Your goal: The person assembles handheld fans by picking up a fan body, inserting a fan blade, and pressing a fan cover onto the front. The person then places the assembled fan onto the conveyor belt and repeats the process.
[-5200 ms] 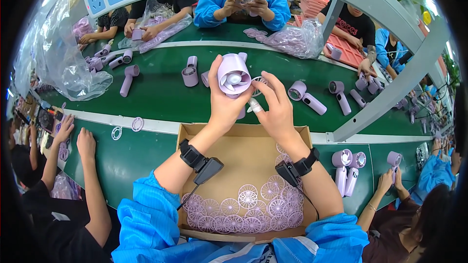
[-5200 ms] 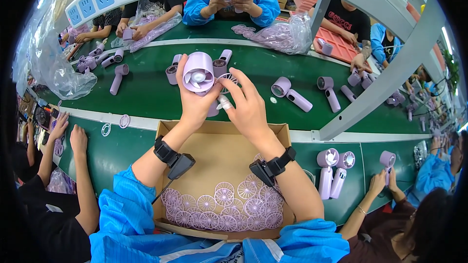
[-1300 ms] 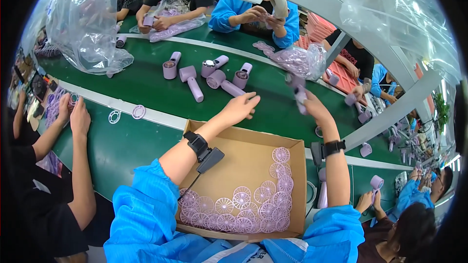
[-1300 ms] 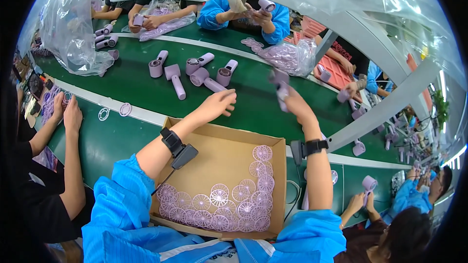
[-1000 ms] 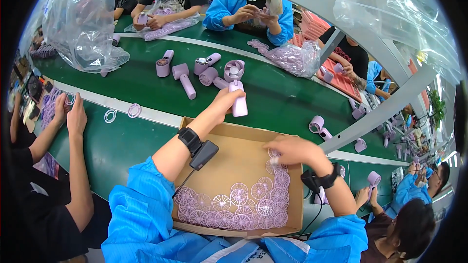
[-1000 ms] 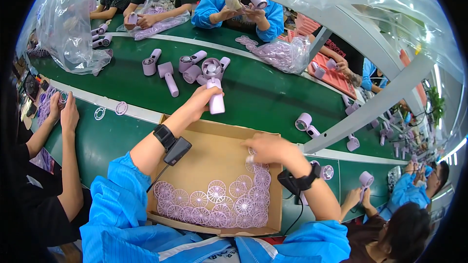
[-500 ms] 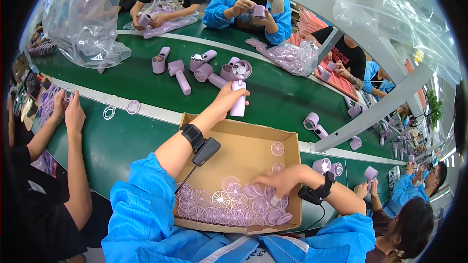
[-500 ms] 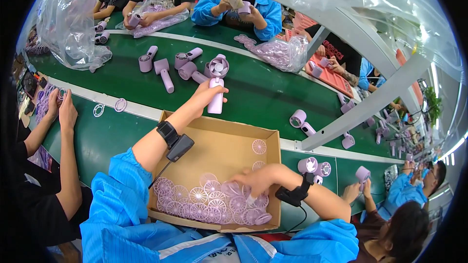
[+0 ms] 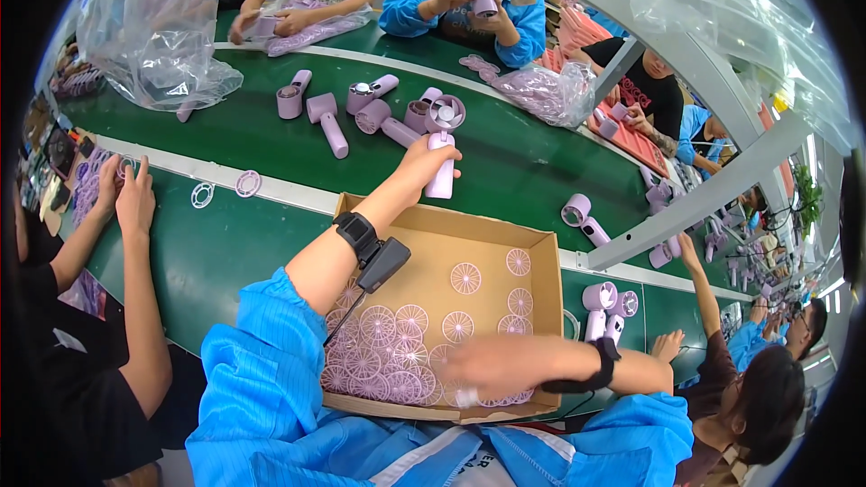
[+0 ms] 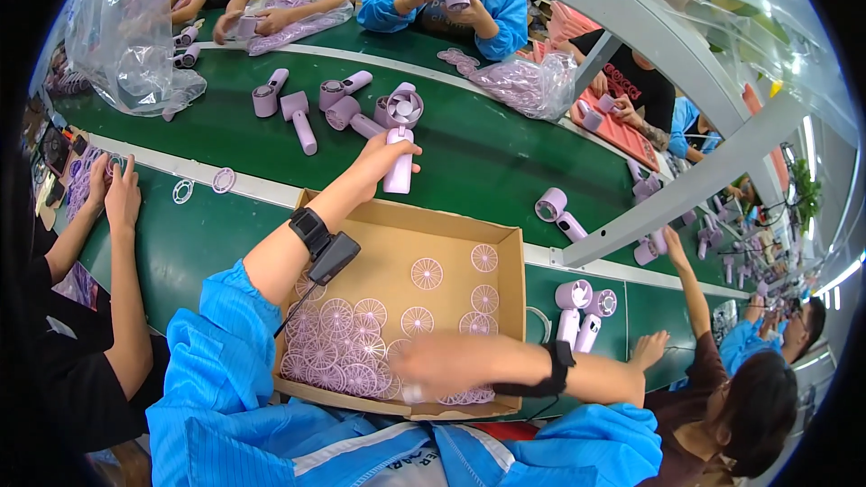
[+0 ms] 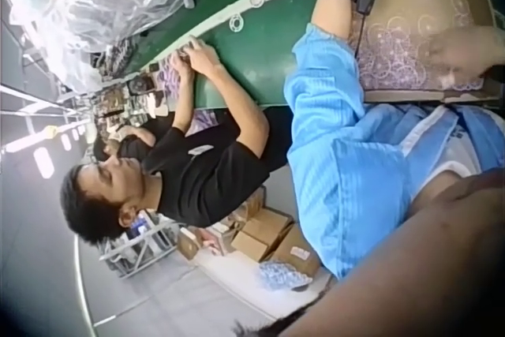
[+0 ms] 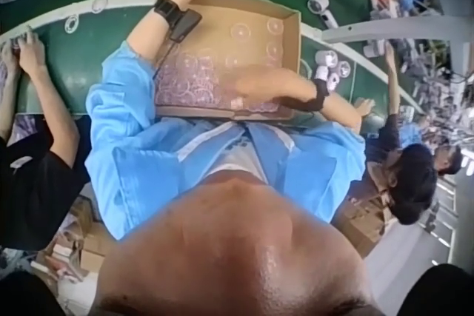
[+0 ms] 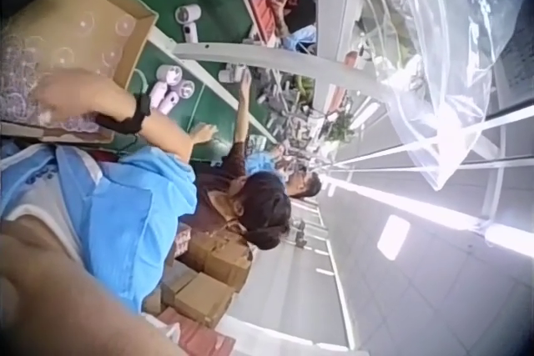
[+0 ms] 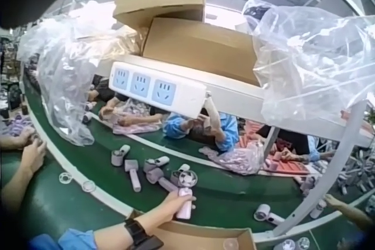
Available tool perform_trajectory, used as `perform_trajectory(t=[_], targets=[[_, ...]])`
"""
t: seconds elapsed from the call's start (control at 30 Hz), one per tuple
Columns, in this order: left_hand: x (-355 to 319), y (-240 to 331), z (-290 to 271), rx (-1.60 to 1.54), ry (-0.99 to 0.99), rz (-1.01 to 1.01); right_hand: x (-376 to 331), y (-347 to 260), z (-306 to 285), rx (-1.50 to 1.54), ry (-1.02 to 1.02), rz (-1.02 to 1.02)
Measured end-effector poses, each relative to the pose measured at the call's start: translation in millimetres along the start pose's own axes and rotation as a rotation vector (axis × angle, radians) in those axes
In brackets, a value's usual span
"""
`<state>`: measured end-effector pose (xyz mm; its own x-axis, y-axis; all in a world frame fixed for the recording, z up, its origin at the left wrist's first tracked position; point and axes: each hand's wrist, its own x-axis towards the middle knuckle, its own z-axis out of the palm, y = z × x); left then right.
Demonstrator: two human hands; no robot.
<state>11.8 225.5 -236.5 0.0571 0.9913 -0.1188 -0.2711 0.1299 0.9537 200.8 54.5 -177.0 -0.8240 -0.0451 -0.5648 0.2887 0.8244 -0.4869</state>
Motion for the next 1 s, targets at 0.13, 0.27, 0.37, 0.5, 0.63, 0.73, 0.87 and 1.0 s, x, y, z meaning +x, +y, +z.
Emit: perform_trajectory(t=[0.13, 0.27, 0.37, 0.5, 0.63, 0.73, 0.87, 1.0], targets=[[5, -1, 6, -0.023, -0.010, 0.006, -2, -35, 77, -0.007, 0.160, -0.064], [5, 0, 8, 0.018, -0.037, 0.048, -3, -50, 89, -0.147, 0.456, 0.083], [11, 5, 2, 0.021, -0.066, 0.003, -20, -44, 65, 0.053, 0.423, 0.139], [35, 41, -5, -0.061, -0.097, -0.144, -55, -57, 2, 0.035, 0.363, 0.048], [23, 104, 23, 0.250, -0.086, 0.008, -80, -67, -17, 0.144, 0.365, -0.021], [13, 124, 31, 0.335, -0.123, 0.065, -74, -60, -24, 0.185, 0.318, -0.020], [15, 118, 32, 0.371, -0.092, 0.067, -50, -58, -9, 0.250, 0.213, 0.036], [12, 80, 30, 0.209, -0.064, 0.070, -33, -59, 29, 0.302, 0.224, 0.012]])
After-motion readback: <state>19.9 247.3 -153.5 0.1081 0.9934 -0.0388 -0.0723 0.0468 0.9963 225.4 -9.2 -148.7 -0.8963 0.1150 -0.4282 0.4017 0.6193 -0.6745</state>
